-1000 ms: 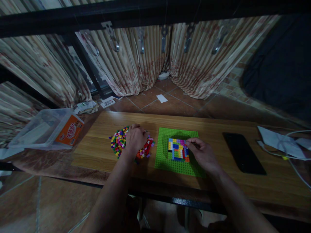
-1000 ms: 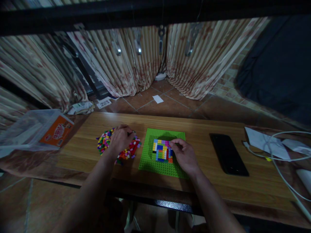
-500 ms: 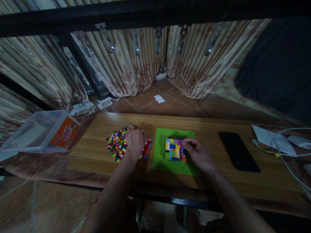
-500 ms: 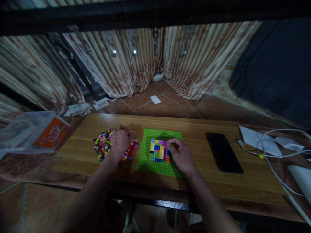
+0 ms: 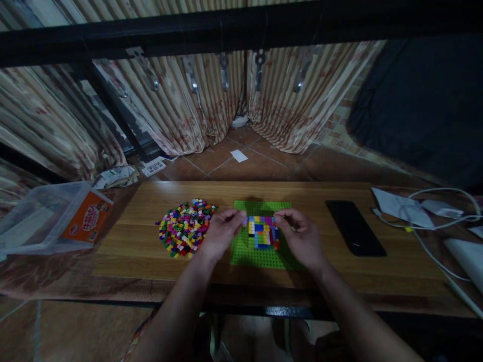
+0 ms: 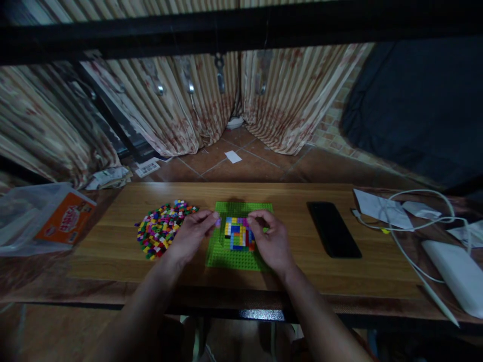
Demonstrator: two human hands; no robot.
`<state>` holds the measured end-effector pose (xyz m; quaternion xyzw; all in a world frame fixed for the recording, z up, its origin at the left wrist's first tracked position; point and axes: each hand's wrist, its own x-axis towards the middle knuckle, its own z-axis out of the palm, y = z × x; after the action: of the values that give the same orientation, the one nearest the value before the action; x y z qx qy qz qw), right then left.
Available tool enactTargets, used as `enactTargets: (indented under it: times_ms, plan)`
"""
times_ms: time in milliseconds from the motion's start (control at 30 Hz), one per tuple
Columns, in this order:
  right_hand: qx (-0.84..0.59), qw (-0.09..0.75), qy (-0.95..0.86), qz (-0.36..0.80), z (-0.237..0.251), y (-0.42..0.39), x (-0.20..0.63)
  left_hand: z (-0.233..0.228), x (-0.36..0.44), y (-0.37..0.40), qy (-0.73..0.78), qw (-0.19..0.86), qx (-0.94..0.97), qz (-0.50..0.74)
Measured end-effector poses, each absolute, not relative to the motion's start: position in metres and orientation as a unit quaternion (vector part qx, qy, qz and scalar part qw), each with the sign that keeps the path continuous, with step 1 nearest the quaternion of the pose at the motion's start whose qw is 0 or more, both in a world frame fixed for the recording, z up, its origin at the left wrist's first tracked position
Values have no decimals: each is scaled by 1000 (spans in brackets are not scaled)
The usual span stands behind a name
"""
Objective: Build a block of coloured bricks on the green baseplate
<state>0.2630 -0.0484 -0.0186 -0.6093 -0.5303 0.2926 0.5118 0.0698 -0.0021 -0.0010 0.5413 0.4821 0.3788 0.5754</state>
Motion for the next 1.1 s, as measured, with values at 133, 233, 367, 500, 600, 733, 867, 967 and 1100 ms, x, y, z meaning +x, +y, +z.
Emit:
enactTargets:
  times_ms: [133,233,367,500,600,733,867,967,1100]
  plan:
    - [-566,493,-578,319,-13,-60,250,-5,93,-22,437,688,432,386]
    - [-555,486,-594,321,-13,-66,243,-7,99,-28,421,713,401,391]
    - [-552,494,-599,303,-14,-66,244,-8,101,-27,410,726,398,382]
    - [-574,467,-618,267,-14,-63,263,-7,96,-21,443,674,435,399]
    - [-607,430,-627,231,-16,-62,281,-7,89,-13,490,621,438,427]
    - [-605,397,-648,237,-24,-62,290,-10,85,-8,526,582,439,438]
    - [-596,378,-657,264,-31,-61,286,-13,87,-8,527,580,449,429]
    - [-602,382,-652,257,-34,-59,284,-14,89,-8,531,582,456,414]
    - [-614,401,-634,246,-37,-57,283,-17,89,-8,533,578,468,404]
